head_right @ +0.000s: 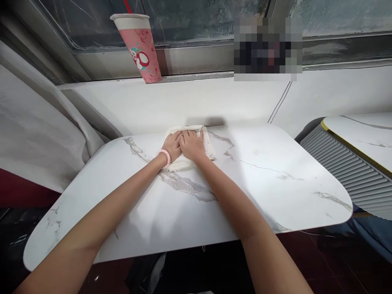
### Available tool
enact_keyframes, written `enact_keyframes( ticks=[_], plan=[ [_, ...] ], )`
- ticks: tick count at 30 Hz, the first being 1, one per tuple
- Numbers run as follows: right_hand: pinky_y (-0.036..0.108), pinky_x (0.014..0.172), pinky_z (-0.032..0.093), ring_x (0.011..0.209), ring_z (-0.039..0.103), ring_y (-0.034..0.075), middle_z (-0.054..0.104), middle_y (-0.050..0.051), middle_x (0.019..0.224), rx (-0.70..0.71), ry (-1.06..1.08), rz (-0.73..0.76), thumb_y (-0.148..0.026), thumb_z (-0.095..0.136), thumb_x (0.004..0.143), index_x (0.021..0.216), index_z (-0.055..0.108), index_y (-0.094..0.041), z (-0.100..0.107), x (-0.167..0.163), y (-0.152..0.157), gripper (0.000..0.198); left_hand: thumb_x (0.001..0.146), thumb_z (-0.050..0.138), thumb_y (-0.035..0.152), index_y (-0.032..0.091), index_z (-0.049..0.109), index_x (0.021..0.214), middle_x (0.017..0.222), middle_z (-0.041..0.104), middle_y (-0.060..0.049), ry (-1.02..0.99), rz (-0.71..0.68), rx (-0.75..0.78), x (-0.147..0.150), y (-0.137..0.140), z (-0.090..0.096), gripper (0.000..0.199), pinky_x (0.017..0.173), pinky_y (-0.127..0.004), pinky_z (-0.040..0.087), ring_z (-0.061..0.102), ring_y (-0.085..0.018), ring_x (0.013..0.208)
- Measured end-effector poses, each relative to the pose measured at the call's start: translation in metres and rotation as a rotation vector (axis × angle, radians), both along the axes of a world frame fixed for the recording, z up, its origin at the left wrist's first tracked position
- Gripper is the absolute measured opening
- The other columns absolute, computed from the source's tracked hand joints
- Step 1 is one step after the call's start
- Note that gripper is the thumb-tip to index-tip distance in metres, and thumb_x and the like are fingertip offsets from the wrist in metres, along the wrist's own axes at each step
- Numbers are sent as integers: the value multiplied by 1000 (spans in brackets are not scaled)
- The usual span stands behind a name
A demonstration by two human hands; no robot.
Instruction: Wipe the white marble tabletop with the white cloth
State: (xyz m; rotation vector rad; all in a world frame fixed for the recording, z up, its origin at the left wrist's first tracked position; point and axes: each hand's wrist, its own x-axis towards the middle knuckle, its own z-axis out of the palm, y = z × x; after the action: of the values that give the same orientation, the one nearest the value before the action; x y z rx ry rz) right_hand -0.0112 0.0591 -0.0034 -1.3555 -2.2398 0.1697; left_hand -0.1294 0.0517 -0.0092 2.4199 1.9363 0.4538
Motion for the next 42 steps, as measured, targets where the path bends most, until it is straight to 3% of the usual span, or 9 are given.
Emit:
enact_keyframes(
  ticks=[8,17,23,27,32,42],
  plan=[
    [56,115,13,122,49,24,60,12,127,-32,69,44,-21,27,99,121,53,-17,1,15,-75,34,94,33,26,8,43,142,151,41,-16,54,13,-18,14,-84,2,52,121,-46,18,31,-25,144],
    [59,118,8,131,42,26,54,13,137,-91,72,192,-25,27,99,132,50,-15,9,21,-174,41,91,34,28,7,39,145,148,44,-19,91,-15,76,10,-194,-6,58,119,-52,23,32,-29,143],
    [62,118,7,133,38,27,50,15,140,-113,65,269,-27,28,99,135,47,-13,10,2,-199,43,92,30,24,7,38,146,148,43,-19,84,-24,109,-15,-227,-7,57,118,-54,25,31,-29,143],
    [65,117,5,132,38,28,50,15,139,-154,89,273,-26,29,98,136,45,-13,10,-17,-195,44,91,32,28,10,40,144,148,43,-18,66,-24,74,-35,-223,-5,57,119,-54,24,31,-30,142],
    [66,116,8,131,38,29,49,15,138,-168,124,236,-27,33,97,133,46,-16,9,-41,-176,40,88,36,30,14,43,141,146,44,-16,44,-51,17,-62,-194,0,57,118,-54,24,34,-29,140],
    [64,115,5,121,45,27,59,12,120,-82,153,44,-28,36,98,123,53,-19,4,-91,-89,32,86,40,28,19,54,130,139,51,-12,-107,-167,17,-108,-80,3,47,118,-52,22,44,-27,131]
  ],
)
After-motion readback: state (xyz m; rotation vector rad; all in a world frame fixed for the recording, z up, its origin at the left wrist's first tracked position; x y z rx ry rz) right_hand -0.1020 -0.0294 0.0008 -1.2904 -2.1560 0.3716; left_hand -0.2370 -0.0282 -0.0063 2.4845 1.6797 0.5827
